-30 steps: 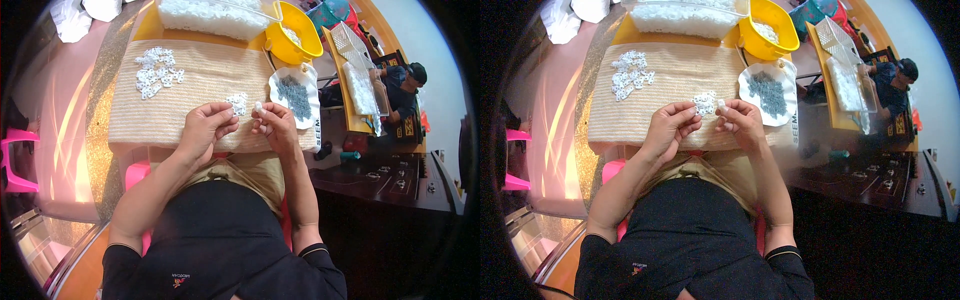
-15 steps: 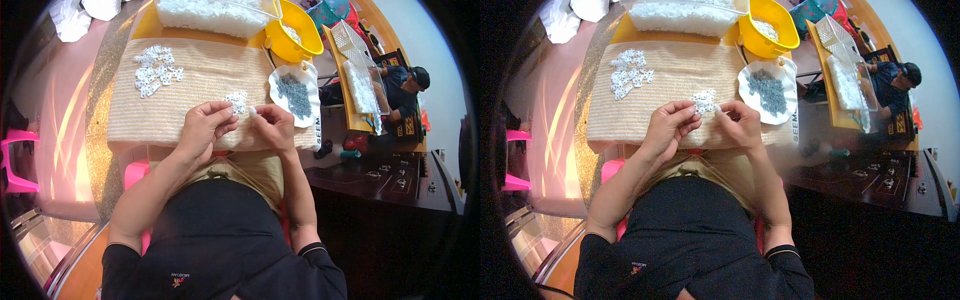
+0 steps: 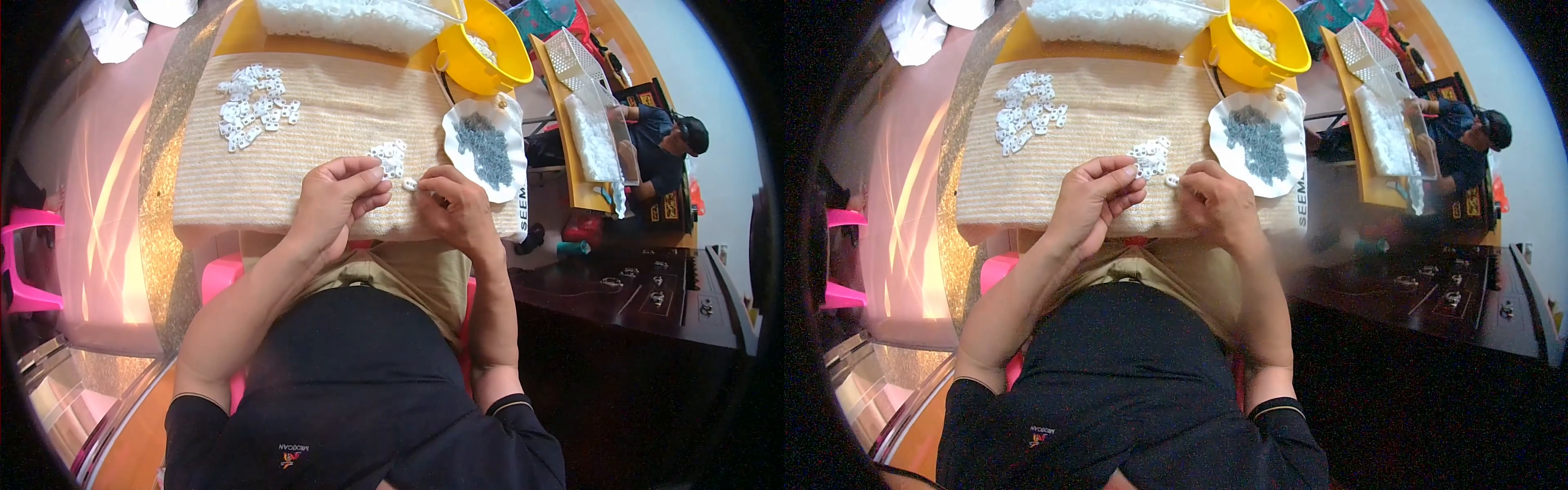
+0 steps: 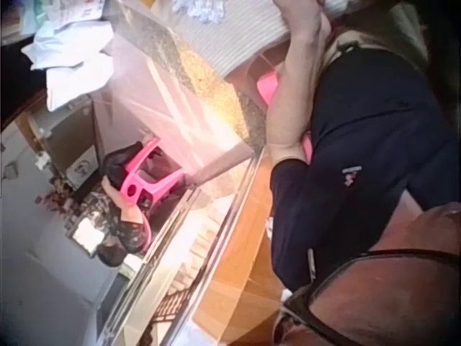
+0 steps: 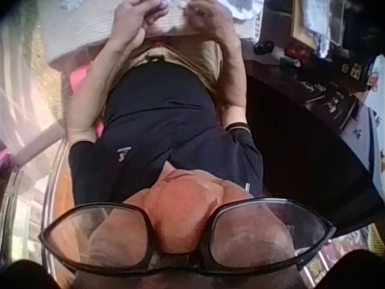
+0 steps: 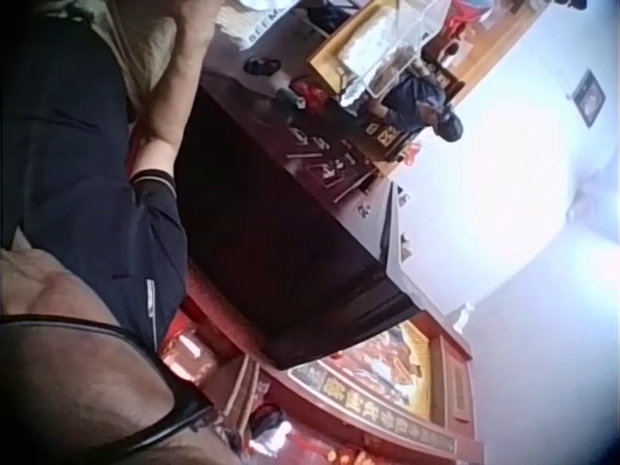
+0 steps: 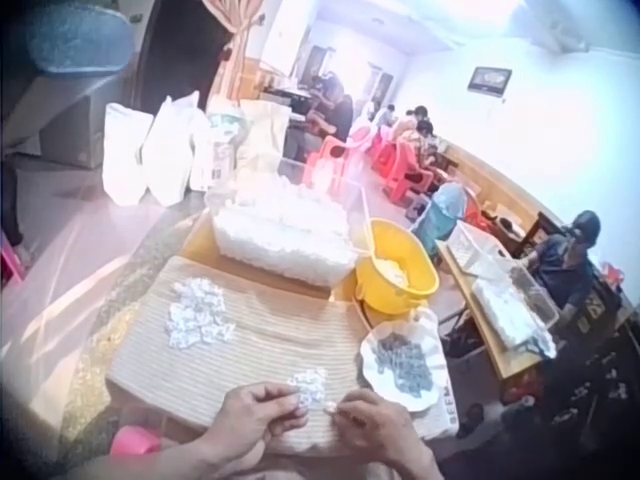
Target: Manual assembly of small white plastic components by fitting them together.
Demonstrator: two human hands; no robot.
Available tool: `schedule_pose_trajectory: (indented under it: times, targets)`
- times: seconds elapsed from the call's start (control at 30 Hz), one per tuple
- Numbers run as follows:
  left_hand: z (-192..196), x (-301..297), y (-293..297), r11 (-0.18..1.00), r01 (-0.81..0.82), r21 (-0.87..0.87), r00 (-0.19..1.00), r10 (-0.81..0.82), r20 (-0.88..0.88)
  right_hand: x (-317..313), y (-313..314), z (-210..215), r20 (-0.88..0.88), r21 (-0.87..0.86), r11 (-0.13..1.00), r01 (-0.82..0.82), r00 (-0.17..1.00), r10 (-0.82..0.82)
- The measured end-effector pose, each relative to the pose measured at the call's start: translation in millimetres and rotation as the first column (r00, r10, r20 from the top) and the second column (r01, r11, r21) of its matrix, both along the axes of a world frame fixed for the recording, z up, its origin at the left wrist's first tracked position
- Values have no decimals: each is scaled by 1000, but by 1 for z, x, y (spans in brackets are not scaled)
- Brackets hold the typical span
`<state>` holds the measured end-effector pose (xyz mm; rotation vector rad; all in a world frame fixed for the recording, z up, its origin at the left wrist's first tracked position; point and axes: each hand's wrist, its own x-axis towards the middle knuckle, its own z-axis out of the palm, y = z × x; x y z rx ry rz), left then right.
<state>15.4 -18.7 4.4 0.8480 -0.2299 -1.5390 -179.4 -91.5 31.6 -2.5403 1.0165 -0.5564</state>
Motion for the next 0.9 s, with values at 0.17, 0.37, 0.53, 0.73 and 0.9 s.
schedule_pose_trajectory:
  times: [0.17,0.37,0.53,0.73,0.9]
  targets:
    - [0,0,0,1000,4,9,1000,-4,8,-2,-5,-5,110,47,999,23,994,-28]
    - [-1,0,1,1000,8,-5,1000,-8,3,6,1,-9,42,39,998,54,998,-55]
    - [0,-1,1,1000,13,-1,1000,-13,2,10,4,-8,43,24,999,39,998,-40]
    - [-1,-2,1,1000,23,-10,1000,-23,-8,10,6,-6,15,52,999,11,1000,-12]
    - [0,-4,1,1000,23,-10,1000,-23,-12,11,6,-7,24,-4,1000,-29,999,29]
